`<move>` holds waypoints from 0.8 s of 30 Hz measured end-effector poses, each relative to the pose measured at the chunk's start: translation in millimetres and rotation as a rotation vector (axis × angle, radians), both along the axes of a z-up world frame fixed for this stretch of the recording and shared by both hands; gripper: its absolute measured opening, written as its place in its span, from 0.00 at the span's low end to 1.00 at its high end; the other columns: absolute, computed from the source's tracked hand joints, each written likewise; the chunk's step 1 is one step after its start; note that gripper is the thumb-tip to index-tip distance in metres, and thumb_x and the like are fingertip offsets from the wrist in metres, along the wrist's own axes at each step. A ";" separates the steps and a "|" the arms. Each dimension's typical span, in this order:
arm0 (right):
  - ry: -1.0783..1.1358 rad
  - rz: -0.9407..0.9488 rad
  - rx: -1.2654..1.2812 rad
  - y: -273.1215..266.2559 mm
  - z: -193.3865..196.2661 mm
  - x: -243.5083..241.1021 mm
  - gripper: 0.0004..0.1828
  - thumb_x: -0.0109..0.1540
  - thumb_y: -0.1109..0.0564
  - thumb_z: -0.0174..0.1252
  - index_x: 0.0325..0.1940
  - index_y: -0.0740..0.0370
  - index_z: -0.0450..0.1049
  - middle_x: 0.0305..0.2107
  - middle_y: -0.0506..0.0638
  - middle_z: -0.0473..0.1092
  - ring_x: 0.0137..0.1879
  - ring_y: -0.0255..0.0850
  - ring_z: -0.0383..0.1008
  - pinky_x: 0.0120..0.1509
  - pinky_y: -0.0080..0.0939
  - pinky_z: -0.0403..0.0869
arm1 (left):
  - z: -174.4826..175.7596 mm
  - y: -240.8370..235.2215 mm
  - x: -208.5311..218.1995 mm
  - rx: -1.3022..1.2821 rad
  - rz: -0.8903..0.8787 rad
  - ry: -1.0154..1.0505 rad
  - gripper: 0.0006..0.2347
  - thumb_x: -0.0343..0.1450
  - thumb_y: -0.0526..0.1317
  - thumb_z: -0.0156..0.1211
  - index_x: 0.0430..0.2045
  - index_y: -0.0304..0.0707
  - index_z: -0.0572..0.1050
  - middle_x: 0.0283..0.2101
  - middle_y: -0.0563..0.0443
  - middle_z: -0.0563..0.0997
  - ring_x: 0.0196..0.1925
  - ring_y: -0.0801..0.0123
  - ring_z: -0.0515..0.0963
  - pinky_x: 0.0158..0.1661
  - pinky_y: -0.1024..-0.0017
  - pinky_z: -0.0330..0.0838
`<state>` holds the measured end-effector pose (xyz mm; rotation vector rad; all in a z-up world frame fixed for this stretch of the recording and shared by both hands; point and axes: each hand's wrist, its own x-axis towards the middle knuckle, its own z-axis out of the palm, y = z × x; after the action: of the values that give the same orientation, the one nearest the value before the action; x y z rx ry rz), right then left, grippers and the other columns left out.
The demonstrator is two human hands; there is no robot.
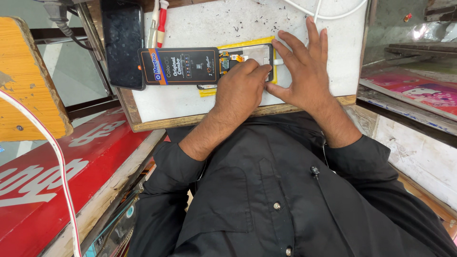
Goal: The person applies adhesive to the internal frame of a disassembled smartphone, then places the back cover onto the device and presses it into place. They connect a charging cable to the phone and later remove the back cover again to adjust internal components before reattaching it.
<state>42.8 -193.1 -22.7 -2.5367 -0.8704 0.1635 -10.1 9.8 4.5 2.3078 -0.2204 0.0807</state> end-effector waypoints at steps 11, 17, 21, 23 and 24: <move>0.005 -0.010 -0.002 0.3 1.9 -0.1 0.43 0.60 0.39 0.73 0.74 0.58 0.71 0.73 0.54 0.61 0.84 0.64 0.38 0.83 0.79 0.35 | -3.1 0.0 4.2 -0.020 -0.002 0.046 0.05 0.71 0.35 0.62 0.36 0.41 0.82 0.34 0.50 0.78 0.39 0.55 0.81 0.39 0.60 0.76; 0.012 -0.017 0.003 3.5 5.9 -1.6 0.43 0.59 0.38 0.73 0.73 0.58 0.71 0.72 0.55 0.61 0.83 0.65 0.38 0.81 0.79 0.35 | -1.0 -0.6 8.1 -0.014 0.026 0.072 0.07 0.71 0.33 0.61 0.40 0.40 0.82 0.37 0.48 0.78 0.37 0.56 0.81 0.36 0.60 0.76; 0.005 -0.025 -0.002 3.4 6.5 -1.1 0.43 0.58 0.40 0.73 0.73 0.57 0.71 0.73 0.53 0.62 0.84 0.63 0.37 0.82 0.79 0.36 | 2.0 -1.9 4.7 0.035 -0.053 0.037 0.07 0.68 0.32 0.62 0.37 0.41 0.81 0.37 0.49 0.77 0.39 0.56 0.82 0.38 0.61 0.77; 0.007 -0.031 0.005 2.8 6.6 -1.6 0.43 0.58 0.40 0.73 0.73 0.57 0.71 0.73 0.52 0.62 0.85 0.62 0.37 0.83 0.78 0.36 | 4.1 3.1 -0.2 0.059 -0.074 0.016 0.09 0.66 0.31 0.62 0.38 0.41 0.81 0.36 0.50 0.77 0.39 0.55 0.83 0.37 0.61 0.77; 0.009 -0.024 0.002 2.7 6.7 -1.8 0.44 0.57 0.39 0.74 0.73 0.57 0.71 0.73 0.53 0.61 0.84 0.63 0.37 0.83 0.79 0.36 | 5.8 7.5 -3.3 0.075 -0.080 0.007 0.09 0.66 0.31 0.62 0.38 0.41 0.81 0.36 0.50 0.77 0.38 0.55 0.83 0.37 0.61 0.77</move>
<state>41.0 -190.4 -16.0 -2.5414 -0.8362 0.1658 -13.5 17.4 10.3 2.3702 -0.3168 0.0247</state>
